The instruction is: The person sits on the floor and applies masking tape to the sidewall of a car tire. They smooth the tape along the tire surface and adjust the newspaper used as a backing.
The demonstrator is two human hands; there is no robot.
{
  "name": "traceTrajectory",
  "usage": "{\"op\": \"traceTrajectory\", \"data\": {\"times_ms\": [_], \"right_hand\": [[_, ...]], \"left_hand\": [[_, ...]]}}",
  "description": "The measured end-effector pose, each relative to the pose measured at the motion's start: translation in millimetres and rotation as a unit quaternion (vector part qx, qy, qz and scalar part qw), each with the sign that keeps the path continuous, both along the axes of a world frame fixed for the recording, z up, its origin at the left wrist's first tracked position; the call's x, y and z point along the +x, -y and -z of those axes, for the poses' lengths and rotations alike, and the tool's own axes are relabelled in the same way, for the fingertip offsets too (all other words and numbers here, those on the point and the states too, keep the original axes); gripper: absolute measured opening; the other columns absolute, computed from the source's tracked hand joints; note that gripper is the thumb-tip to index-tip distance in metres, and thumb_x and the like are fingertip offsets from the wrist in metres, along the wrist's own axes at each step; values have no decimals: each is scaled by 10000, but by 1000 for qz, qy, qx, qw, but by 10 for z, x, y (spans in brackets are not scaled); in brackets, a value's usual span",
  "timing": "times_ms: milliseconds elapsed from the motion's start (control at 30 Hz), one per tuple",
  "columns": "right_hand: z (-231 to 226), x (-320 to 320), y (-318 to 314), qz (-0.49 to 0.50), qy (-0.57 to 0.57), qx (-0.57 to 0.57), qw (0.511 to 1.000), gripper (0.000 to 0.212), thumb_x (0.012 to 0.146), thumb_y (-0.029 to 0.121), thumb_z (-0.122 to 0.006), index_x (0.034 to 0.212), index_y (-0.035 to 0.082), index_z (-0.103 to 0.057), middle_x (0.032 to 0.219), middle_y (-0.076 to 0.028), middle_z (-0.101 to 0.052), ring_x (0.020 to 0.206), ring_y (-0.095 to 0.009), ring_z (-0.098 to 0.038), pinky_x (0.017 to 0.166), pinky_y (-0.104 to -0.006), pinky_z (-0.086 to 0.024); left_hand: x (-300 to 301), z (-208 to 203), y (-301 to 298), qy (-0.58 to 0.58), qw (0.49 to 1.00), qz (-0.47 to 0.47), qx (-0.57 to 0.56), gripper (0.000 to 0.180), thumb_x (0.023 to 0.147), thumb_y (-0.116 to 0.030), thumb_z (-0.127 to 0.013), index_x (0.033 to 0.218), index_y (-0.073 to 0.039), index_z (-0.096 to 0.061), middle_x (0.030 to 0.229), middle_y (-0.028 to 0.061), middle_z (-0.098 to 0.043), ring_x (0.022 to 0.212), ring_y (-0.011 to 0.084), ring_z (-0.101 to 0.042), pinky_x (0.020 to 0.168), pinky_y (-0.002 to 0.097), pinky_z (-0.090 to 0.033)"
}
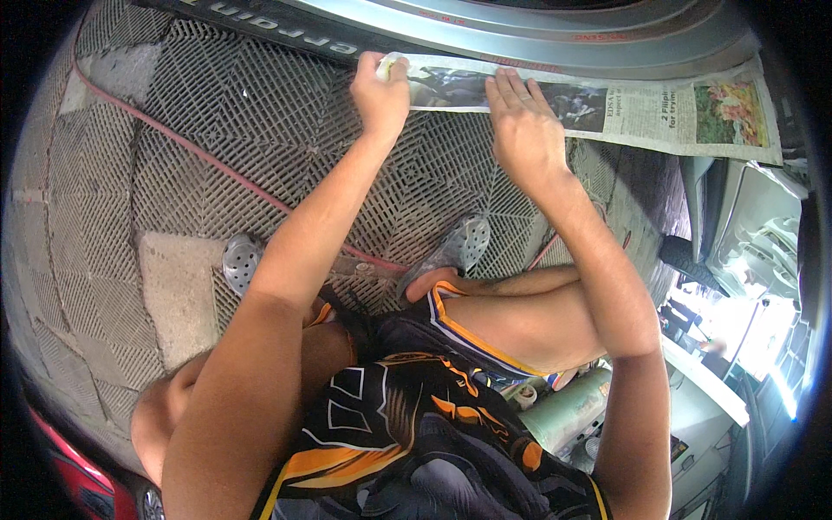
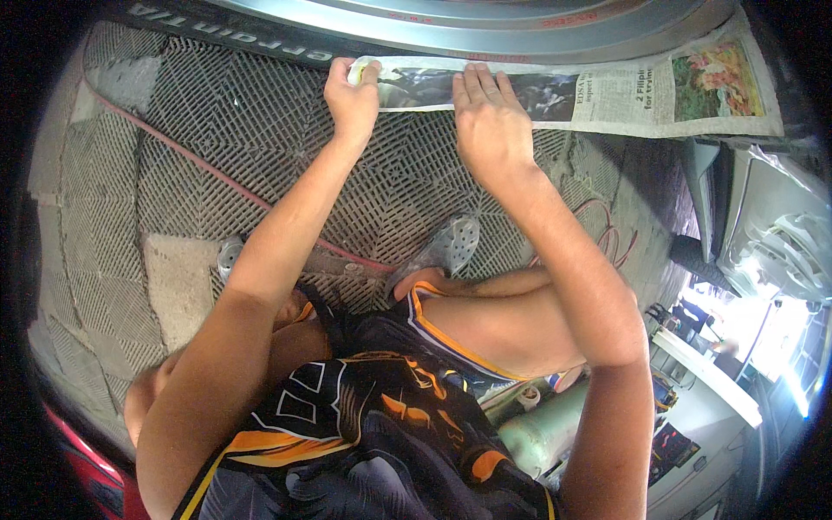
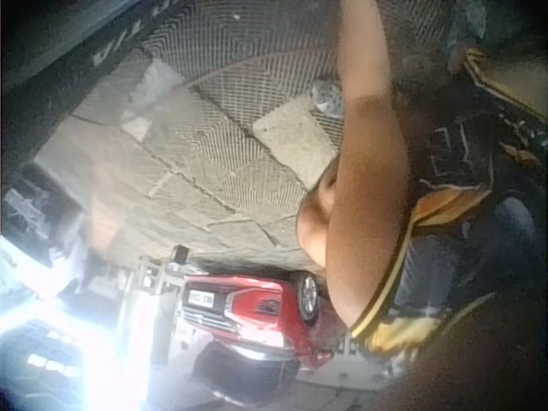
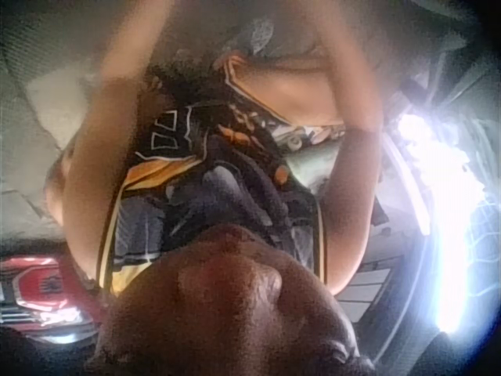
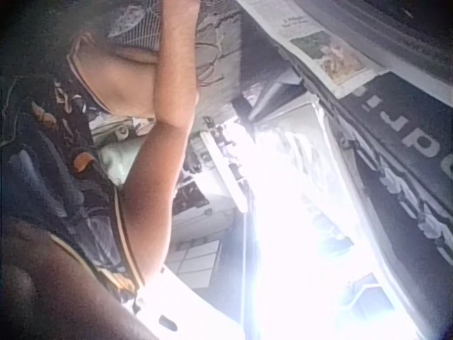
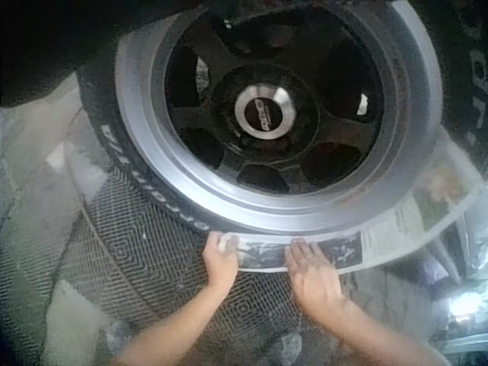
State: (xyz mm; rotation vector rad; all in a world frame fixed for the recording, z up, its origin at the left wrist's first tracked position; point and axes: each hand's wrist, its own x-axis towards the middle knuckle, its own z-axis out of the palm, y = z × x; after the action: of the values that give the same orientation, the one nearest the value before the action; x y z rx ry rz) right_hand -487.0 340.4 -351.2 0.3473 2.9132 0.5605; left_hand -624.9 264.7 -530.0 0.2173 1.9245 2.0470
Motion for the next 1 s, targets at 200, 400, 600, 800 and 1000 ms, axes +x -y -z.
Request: {"op": "traceTrajectory", "data": {"times_ms": [200,400,600,800,1000], "right_hand": [[-43,-25,38,-9,6,-1,1000,504,890,-7,-642,1391,-63,-612,1468,-236,-617,1405,-343,-577,1217,-480,-424],[-28,-20,43,-2,1,6,1000,480,904,-10,-636,1382,-58,-623,1461,-229,-627,1409,-330,-577,1219,-474,-427],[-34,-54,42,4,-1,5,1000,448,923,-3,-627,1367,-53,-636,1448,-221,-639,1394,-324,-592,1211,-472,-437],[-35,-57,29,1,-9,3,1000,414,941,14,-620,1349,-51,-642,1427,-221,-652,1374,-332,-605,1194,-470,-452],[-49,-90,9,-1,-13,0,1000,364,959,46,-624,1310,-48,-654,1391,-220,-670,1356,-341,-615,1172,-467,-469]], "left_hand": [[-4,56,14,-12,1000,-18,-3,220,922,-118,-775,1000,29,-632,901,142,-713,820,228,-676,771,379,-536],[-49,-1,15,-15,1000,-21,-8,223,897,-130,-773,989,22,-637,886,182,-736,819,301,-722,792,422,-556],[-105,3,-19,0,1000,-18,8,214,891,-133,-774,968,21,-647,880,168,-739,810,279,-720,787,406,-556],[-136,-31,-36,-6,1000,-17,2,200,881,-124,-771,963,23,-663,866,159,-743,796,272,-721,781,405,-560],[-138,-21,-54,-5,1000,-24,-5,211,877,-132,-772,963,29,-666,879,170,-751,805,273,-733,779,409,-565]]}}
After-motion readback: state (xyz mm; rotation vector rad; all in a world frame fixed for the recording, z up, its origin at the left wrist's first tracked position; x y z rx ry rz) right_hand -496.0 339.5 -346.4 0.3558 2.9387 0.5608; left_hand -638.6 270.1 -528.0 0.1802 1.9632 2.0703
